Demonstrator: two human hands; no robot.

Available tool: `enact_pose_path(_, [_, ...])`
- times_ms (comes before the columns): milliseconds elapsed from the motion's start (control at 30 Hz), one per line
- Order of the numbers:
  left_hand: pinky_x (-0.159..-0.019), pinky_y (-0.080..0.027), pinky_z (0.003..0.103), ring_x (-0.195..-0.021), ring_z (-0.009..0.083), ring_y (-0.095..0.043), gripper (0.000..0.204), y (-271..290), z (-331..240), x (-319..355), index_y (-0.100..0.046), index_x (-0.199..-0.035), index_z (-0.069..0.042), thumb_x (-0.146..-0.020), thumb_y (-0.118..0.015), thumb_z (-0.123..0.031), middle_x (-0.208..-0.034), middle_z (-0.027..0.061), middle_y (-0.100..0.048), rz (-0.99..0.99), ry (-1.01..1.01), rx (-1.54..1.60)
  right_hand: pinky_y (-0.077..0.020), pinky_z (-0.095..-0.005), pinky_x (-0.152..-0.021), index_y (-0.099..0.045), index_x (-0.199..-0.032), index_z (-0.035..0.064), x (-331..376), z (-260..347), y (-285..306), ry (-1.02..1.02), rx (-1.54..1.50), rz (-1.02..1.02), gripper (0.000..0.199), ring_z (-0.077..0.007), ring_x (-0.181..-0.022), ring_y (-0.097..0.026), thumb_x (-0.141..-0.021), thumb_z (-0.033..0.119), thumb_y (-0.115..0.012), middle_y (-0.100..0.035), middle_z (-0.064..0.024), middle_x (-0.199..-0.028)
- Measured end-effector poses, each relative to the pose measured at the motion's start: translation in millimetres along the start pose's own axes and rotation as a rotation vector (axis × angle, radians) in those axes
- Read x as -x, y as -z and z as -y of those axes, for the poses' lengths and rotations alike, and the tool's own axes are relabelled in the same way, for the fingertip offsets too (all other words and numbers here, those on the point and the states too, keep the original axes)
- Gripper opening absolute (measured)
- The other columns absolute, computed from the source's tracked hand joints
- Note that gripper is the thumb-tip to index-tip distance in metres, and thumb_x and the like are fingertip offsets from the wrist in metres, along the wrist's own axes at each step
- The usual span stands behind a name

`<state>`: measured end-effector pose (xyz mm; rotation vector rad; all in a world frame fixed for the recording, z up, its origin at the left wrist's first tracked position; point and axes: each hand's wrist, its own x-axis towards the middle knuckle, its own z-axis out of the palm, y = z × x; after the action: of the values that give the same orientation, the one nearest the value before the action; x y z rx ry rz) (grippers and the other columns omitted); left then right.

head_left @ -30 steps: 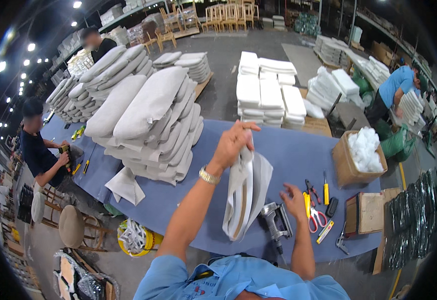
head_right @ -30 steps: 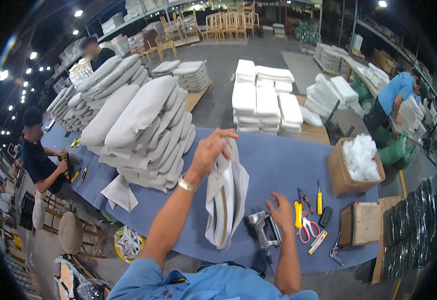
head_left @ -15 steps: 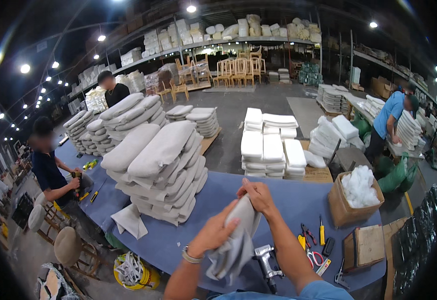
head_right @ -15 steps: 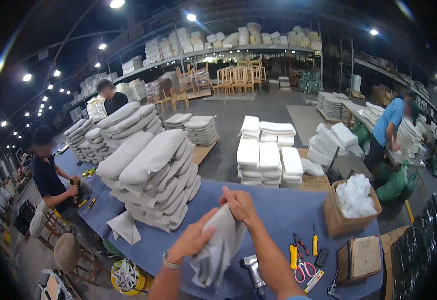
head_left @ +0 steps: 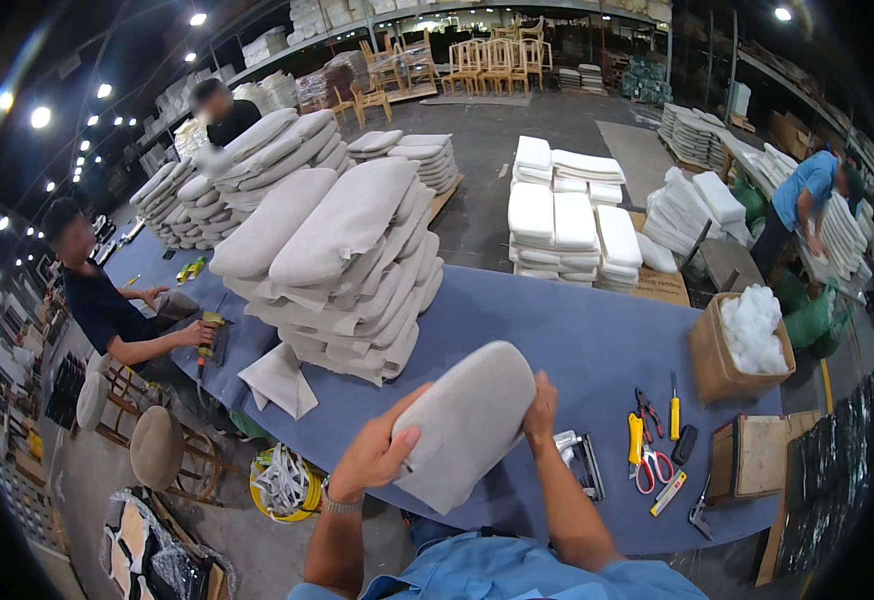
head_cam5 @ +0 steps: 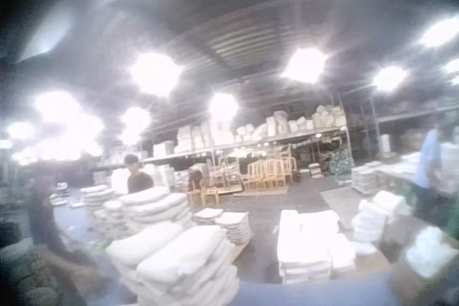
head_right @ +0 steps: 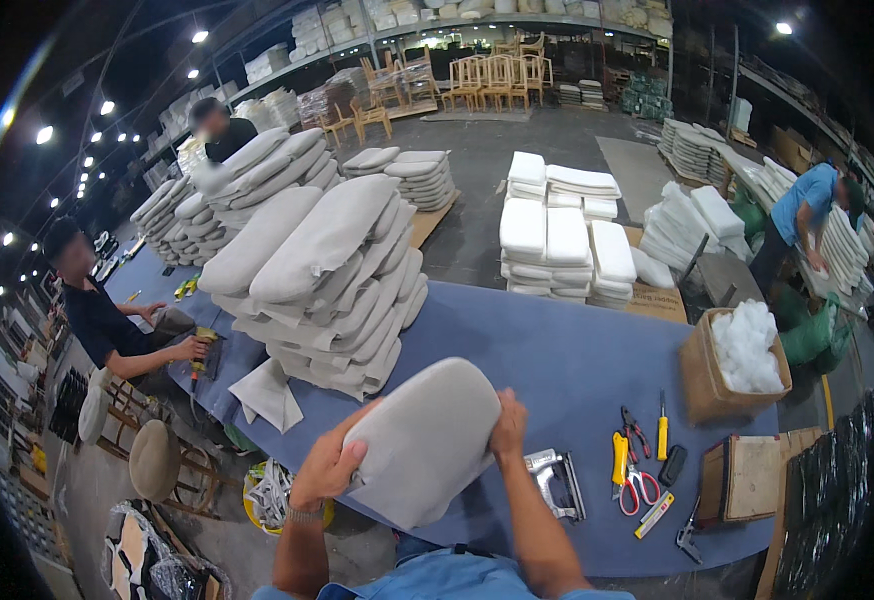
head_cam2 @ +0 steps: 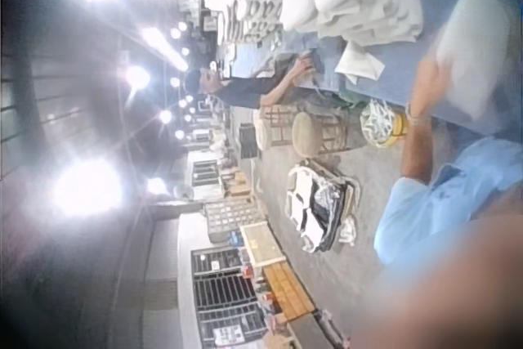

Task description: The person inserts foam inserts into fabric covers, trims excess fabric with scissors, and staples the edges closed using a staple gun. The person handles multiple cushions one at a time, stacking finished units on the table.

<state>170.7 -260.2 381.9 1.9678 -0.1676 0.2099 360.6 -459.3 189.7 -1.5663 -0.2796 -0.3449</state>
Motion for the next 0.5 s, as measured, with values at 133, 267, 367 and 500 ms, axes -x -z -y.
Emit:
enact_pose_path(133, [-0.108, -0.045, 0.037, -0.128, 0.0369, -0.060, 0.062, 34, -22, 12, -0.045, -0.151, -0.001, -0.099, -0.062, -0.029, -0.143, 0.0243, -0.058, 0.129, -0.014, -0.109, -0.0375, -0.0373, -0.053, -0.060, -0.068, 0.0013, 23, -7, -6, -0.110, -0.123, 0.022, 0.061, -0.0132, -0.055, -0.049, -0.109, 0.037, -0.033, -0.054, -0.0065, -0.056])
enact_pose_path(267, [-0.102, -0.050, 0.042, -0.116, 0.0320, -0.065, 0.040, 88, -87, 35, -0.067, -0.128, -0.004, -0.092, -0.069, -0.021, -0.126, 0.0170, -0.067, -0.279, -0.566, -0.387, -0.0383, -0.0334, -0.051, -0.063, -0.069, 0.0044, 22, -25, 5, -0.100, -0.149, -0.013, 0.061, -0.0110, -0.054, -0.050, -0.110, 0.036, -0.031, -0.058, 0.0002, -0.059])
enact_pose_path(367, [-0.110, -0.040, 0.043, -0.126, 0.0241, -0.056, 0.039, 121, -128, 52, -0.067, -0.128, -0.008, -0.097, -0.058, -0.030, -0.135, 0.0111, -0.060, -0.441, -1.088, -0.303, -0.0386, -0.0321, -0.051, -0.063, -0.070, 0.0051, 14, -2, -12, -0.081, -0.084, -0.037, 0.060, -0.0108, -0.053, -0.049, -0.110, 0.037, -0.031, -0.057, 0.0015, -0.059])
enact_pose_path(500, [-0.120, -0.032, 0.042, -0.142, 0.0206, -0.047, 0.046, 159, -159, 22, -0.062, -0.140, -0.012, -0.104, -0.051, -0.037, -0.154, 0.0103, -0.052, -0.277, -1.605, 0.122, -0.0430, -0.0320, -0.056, -0.063, -0.069, 0.0043, 14, -11, -14, -0.145, -0.112, -0.014, 0.059, -0.0127, -0.056, -0.050, -0.110, 0.037, -0.034, -0.057, -0.0003, -0.061])
